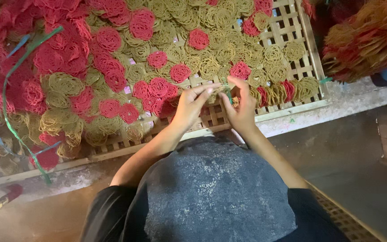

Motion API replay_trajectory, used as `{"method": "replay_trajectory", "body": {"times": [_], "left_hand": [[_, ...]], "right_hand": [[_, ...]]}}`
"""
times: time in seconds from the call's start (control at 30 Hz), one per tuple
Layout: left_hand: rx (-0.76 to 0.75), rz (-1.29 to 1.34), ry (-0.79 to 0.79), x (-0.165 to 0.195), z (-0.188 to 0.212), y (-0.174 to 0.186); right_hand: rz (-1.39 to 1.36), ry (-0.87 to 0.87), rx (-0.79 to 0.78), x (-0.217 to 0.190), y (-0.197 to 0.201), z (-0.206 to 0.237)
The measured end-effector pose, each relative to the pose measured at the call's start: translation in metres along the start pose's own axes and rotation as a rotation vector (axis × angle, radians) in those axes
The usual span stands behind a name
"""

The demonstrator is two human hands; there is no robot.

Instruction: The person picks up dried noodle rosettes one at a time from a bamboo tray and threads them onto a green stick, building a stack of rosettes along the stick. They occasionally reach across the tray to gather more rosettes and continue threading.

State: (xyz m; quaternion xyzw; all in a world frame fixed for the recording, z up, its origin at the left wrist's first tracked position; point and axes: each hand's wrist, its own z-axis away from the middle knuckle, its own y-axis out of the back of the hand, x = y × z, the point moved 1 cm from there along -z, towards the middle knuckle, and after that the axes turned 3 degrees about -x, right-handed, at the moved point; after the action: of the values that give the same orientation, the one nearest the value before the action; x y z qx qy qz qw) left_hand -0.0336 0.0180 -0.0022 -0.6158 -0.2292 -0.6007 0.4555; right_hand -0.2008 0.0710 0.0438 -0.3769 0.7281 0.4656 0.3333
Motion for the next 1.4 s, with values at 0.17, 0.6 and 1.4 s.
{"method": "replay_trajectory", "body": {"times": [0.17, 0.6, 1.4], "left_hand": [[-0.139, 0.104, -0.054, 0.015, -0.01, -0.001], [0.006, 0.157, -0.102, 0.02, -0.017, -0.004], [-0.14, 0.601, 0.439, -0.036, -0.006, -0.017]], "right_hand": [[0.08, 0.04, -0.148, 0.01, 0.013, 0.0], [0.389, -0.015, -0.429, 0.018, 0.053, 0.002], [0.045, 0.112, -0.268, -0.027, 0.029, 0.004]]}}
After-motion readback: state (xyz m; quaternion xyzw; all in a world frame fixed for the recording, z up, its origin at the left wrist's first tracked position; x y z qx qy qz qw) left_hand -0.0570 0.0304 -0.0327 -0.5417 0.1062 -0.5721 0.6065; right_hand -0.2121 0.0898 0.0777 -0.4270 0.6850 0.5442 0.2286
